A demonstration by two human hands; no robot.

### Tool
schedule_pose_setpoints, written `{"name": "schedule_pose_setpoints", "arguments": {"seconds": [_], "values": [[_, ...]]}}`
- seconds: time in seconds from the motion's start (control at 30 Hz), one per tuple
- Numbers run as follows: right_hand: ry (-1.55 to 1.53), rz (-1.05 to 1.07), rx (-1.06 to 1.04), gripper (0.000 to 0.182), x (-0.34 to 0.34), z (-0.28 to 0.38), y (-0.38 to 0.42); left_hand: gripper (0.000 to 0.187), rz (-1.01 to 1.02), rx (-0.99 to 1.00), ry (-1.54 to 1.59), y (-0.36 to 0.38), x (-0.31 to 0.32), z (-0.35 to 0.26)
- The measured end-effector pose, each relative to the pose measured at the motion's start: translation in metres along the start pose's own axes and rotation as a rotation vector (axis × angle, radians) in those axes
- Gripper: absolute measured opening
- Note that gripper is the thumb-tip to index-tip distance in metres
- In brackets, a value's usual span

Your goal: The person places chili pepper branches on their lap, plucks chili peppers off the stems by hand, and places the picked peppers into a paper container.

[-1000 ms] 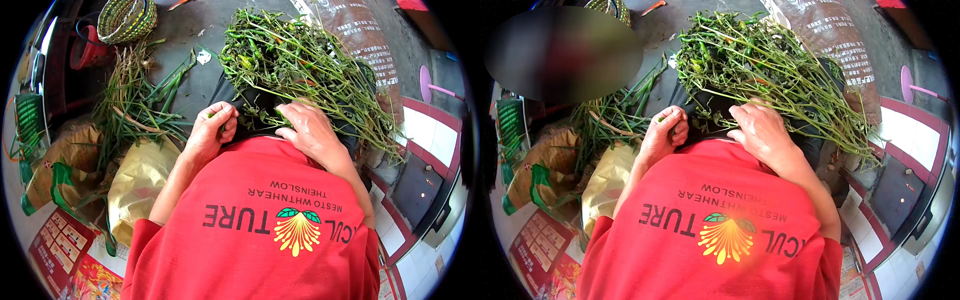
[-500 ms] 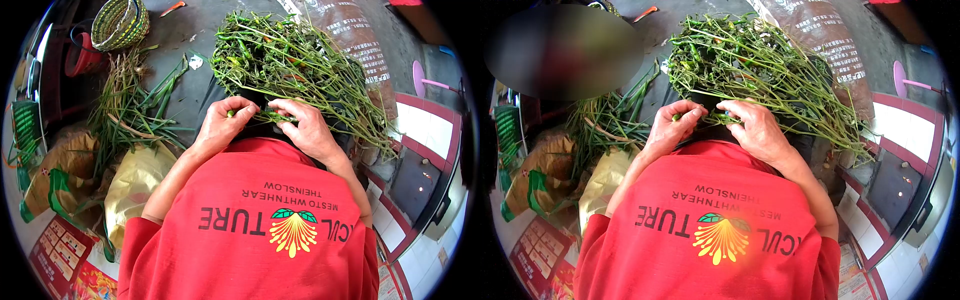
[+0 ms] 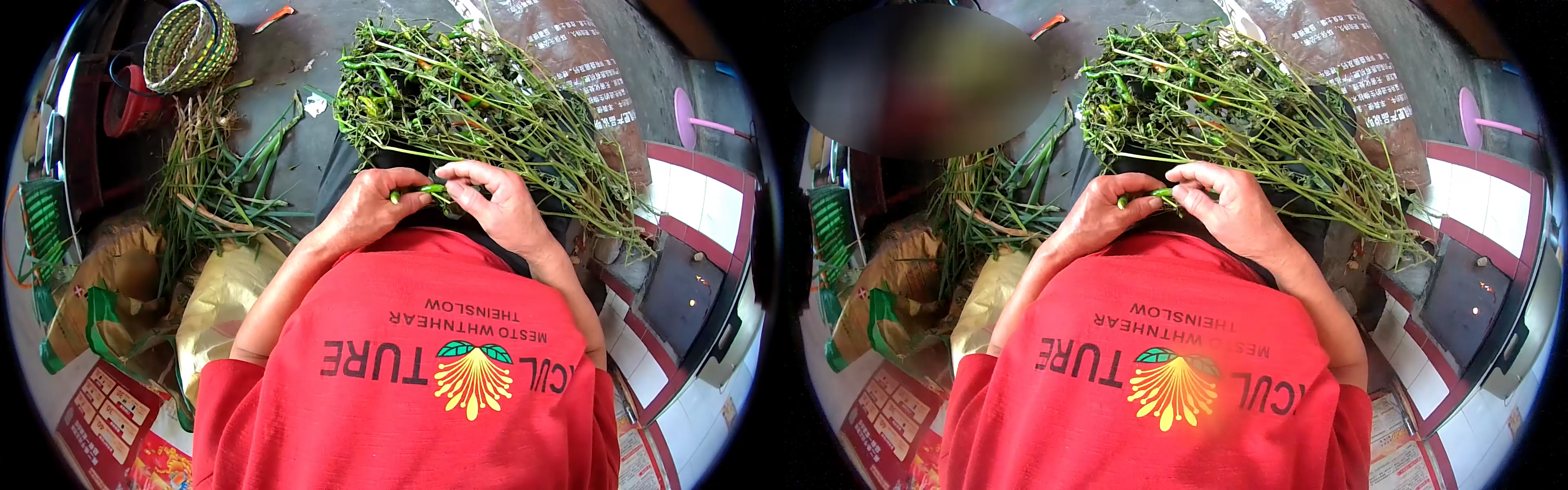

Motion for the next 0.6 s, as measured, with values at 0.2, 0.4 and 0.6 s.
{"name": "schedule_pose_setpoints", "arguments": {"seconds": [0.2,0.4,0.6], "values": [[0.385,-0.019,-0.087,0.011,0.006,0.000,0.000,0.022,-0.158,0.158,-0.242,0.002,0.003,0.004],[0.397,-0.087,-0.167,0.008,0.009,0.001,0.000,0.016,-0.241,0.244,-0.494,0.007,0.002,-0.006],[0.622,-0.332,-0.339,0.011,0.019,-0.004,0.001,0.014,-0.261,0.160,-0.542,0.005,0.017,0.000]]}}
Point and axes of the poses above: each hand's wrist, its own y-axis away from the middle knuckle, its own x-axis out of the palm, z = x × y, the point moved 5 cm from there along -y, towards the middle knuckle, and after that the axes turned 4 degrees about z, right-handed, at the moved point
